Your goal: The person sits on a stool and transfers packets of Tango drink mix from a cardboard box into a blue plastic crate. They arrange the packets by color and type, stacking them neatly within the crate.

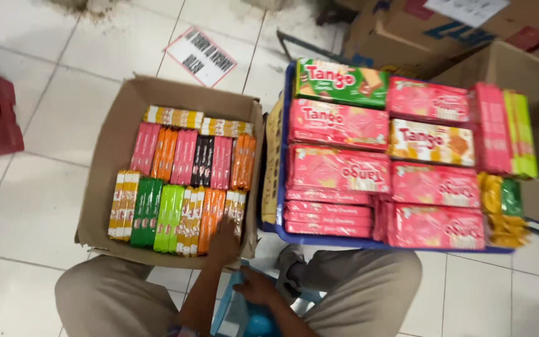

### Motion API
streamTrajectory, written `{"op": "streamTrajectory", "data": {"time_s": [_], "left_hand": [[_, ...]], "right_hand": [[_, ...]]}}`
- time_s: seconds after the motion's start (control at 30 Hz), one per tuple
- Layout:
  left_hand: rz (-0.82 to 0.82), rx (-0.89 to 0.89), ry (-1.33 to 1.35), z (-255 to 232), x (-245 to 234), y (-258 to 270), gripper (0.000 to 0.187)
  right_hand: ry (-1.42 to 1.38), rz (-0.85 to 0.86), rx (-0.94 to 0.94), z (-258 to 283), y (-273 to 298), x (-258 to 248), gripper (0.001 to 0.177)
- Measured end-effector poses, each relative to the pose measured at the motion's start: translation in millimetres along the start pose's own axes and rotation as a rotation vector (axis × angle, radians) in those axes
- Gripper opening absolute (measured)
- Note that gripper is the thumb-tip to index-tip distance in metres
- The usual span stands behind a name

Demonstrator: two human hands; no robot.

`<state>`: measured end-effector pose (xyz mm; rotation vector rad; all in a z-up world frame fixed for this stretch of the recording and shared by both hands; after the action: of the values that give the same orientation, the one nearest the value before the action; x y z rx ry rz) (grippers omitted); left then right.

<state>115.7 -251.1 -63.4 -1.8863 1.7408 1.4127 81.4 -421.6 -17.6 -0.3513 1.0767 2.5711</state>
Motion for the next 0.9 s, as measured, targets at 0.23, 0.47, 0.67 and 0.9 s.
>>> {"op": "streamTrajectory", "data": {"time_s": [0.23,0.47,0.67,0.9], "left_hand": [[0.287,-0.070,0.207,-4.5,27.5,33.1,0.057],[0.201,0.012,0.487,-81.9,-39.9,145.3,0.059],[0.358,0.027,0.579,-136.4,-83.0,218.0,0.060],[0.194,-0.153,0.596,-103.1,-92.9,238.7,0.060]], "right_hand": [[-0.056,-0.073,-0.057,89.4,72.3,-75.9,0.013],[-0.121,-0.585,-0.514,154.4,172.5,-245.6,0.027],[0.617,-0.670,-0.369,208.6,144.6,-396.8,0.085],[1.070,-0.476,-0.142,221.3,90.4,-421.7,0.107]]}}
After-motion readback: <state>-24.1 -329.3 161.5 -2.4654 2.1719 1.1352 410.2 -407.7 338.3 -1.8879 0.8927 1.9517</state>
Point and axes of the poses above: each hand's wrist, its own y-axis away from the middle knuckle, its own x-axis out of the palm, z = x × y, the point moved 5 cm from there along -y, towards the middle knuckle
